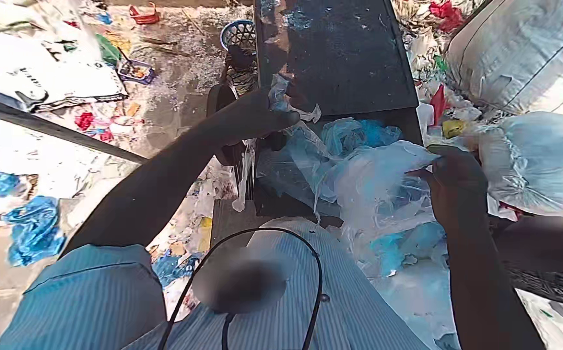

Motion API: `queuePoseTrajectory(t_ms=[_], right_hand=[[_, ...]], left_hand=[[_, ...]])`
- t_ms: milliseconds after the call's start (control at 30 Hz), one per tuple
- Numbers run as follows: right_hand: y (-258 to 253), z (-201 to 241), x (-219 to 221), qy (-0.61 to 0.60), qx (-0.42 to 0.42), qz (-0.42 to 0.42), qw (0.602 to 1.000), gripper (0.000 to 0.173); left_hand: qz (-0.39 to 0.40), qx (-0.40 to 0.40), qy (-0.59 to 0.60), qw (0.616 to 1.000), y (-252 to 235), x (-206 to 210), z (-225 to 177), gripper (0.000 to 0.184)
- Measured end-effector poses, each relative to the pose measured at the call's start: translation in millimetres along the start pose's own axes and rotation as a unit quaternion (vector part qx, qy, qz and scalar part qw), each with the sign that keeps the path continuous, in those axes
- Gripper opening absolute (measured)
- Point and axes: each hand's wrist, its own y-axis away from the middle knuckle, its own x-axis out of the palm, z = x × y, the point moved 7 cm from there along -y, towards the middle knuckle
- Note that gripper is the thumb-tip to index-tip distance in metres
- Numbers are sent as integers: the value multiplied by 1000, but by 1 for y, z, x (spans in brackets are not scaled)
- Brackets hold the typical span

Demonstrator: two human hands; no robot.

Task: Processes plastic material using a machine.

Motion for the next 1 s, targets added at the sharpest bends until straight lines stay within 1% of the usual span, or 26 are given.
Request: queuePoseTrajectory(t_ms=[33,67,100,167,200,233,267,300,333,400,433,467,500,567,600,633,667,733,767,800,833,867,900,933,967,1000], right_hand=[[-3,-3,11,-42,2,8,999,16],[-5,-6,21,-63,11,8,998,14],[-5,-10,29,-66,23,2,998,15],[-1,-19,44,-48,58,-30,997,17],[1,-22,51,-34,77,-45,995,25],[3,-27,56,-22,95,-57,994,34],[7,-32,61,-2,106,-69,992,40],[13,-35,66,26,111,-80,990,43],[21,-36,72,68,109,-96,987,43],[39,-30,89,158,68,-144,974,33],[49,-25,101,189,44,-163,967,28],[58,-22,115,213,30,-155,964,28],[66,-22,131,223,42,-117,967,32],[78,-37,153,221,125,-7,967,41],[83,-45,155,215,157,20,964,47],[85,-50,153,212,170,18,962,55],[84,-51,149,211,165,1,964,64],[83,-43,141,210,150,-33,966,80],[81,-37,135,197,141,-46,969,78],[78,-31,129,165,126,-57,977,64],[73,-26,122,108,111,-66,986,40],[70,-21,114,33,109,-70,991,15],[67,-19,104,-37,117,-72,990,8],[64,-18,92,-80,126,-77,986,16],[62,-19,80,-101,141,-89,981,20],[60,-18,70,-105,158,-106,976,22]], left_hand=[[23,50,11,998,-1,14,-13,43],[39,91,16,995,-2,28,-25,44],[51,120,7,991,-5,40,-33,40],[63,146,-80,984,-16,59,-32,36],[63,146,-137,978,-23,67,-23,36],[71,127,-195,970,-30,74,-13,36],[93,91,-248,960,-34,82,-1,37],[123,49,-287,949,-35,91,11,36],[161,1,-308,938,-34,100,22,35],[244,-69,-308,917,-30,119,42,38],[268,-87,-301,911,-28,126,51,37],[284,-95,-289,909,-26,132,55,34],[293,-97,-275,911,-23,136,56,29],[304,-123,-222,918,-18,143,49,22],[302,-143,-164,928,-15,147,47,17],[298,-174,-87,934,-13,150,45,16],[291,-201,-11,936,-12,151,41,17],[269,-213,108,933,-11,151,30,15],[265,-212,130,932,-13,150,22,18],[259,-198,131,936,-16,148,15,19],[255,-167,102,947,-19,145,7,19],[253,-122,46,959,-22,142,-1,17],[254,-68,-26,964,-24,139,-9,17],[253,-29,-79,964,-26,136,-17,19],[248,-7,-98,964,-27,133,-22,21],[244,0,-87,966,-28,131,-26,19]])
